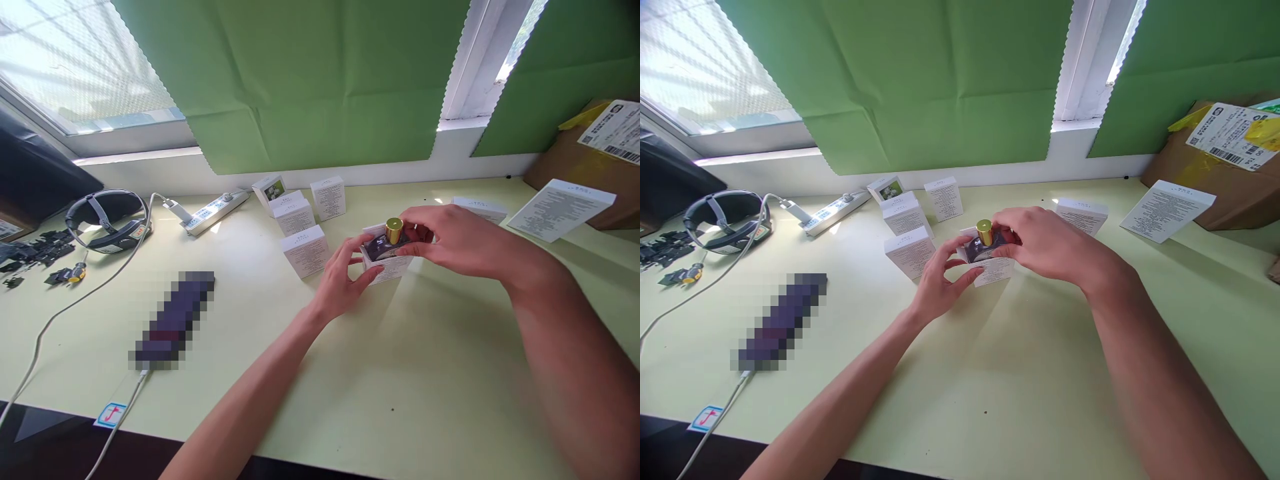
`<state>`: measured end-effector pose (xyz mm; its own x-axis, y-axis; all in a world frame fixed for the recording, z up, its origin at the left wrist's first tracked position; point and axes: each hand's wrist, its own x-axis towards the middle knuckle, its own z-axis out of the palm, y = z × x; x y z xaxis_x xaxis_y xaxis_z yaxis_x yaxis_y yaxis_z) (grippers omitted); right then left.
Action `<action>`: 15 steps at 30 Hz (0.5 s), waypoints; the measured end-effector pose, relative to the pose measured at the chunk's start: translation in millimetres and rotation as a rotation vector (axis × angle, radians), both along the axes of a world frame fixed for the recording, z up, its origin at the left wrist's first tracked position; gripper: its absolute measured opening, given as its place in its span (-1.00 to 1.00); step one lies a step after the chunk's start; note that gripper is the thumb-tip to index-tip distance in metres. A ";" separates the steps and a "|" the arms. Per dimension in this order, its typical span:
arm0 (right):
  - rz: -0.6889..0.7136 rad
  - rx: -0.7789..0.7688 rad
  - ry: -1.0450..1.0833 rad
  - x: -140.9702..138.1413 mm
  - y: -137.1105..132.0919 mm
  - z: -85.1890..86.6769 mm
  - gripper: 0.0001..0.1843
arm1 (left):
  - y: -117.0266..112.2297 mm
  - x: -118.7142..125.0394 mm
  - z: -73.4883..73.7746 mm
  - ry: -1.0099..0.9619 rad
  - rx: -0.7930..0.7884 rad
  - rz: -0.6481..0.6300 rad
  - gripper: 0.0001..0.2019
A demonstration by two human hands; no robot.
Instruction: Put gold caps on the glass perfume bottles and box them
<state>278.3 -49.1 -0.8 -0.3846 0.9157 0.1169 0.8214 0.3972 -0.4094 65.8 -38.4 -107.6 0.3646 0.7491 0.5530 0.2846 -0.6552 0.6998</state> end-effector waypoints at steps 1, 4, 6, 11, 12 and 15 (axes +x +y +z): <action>0.001 -0.004 -0.003 -1.0 0.2 -0.6 -0.73 | -0.1 0.1 0.4 -0.001 -0.003 -0.002 -0.52; 0.002 0.028 0.007 -5.0 1.2 -2.8 -0.80 | 0.3 0.0 1.0 -0.017 -0.017 0.001 -0.52; -0.008 0.048 0.014 -7.3 2.2 -4.1 -0.82 | 0.6 -0.1 1.1 -0.023 -0.020 0.006 -0.52; -0.071 -0.031 0.007 -9.1 6.3 -6.9 -0.79 | 0.7 0.7 0.2 -0.011 -0.004 0.012 -0.52; -0.078 -0.040 -0.002 -9.2 7.1 -7.5 -0.79 | 0.8 0.8 -0.4 -0.005 0.005 0.016 -0.52; -0.084 -0.022 -0.027 -10.1 7.8 -8.9 -0.76 | 1.3 0.6 -2.6 0.019 0.045 0.025 -0.49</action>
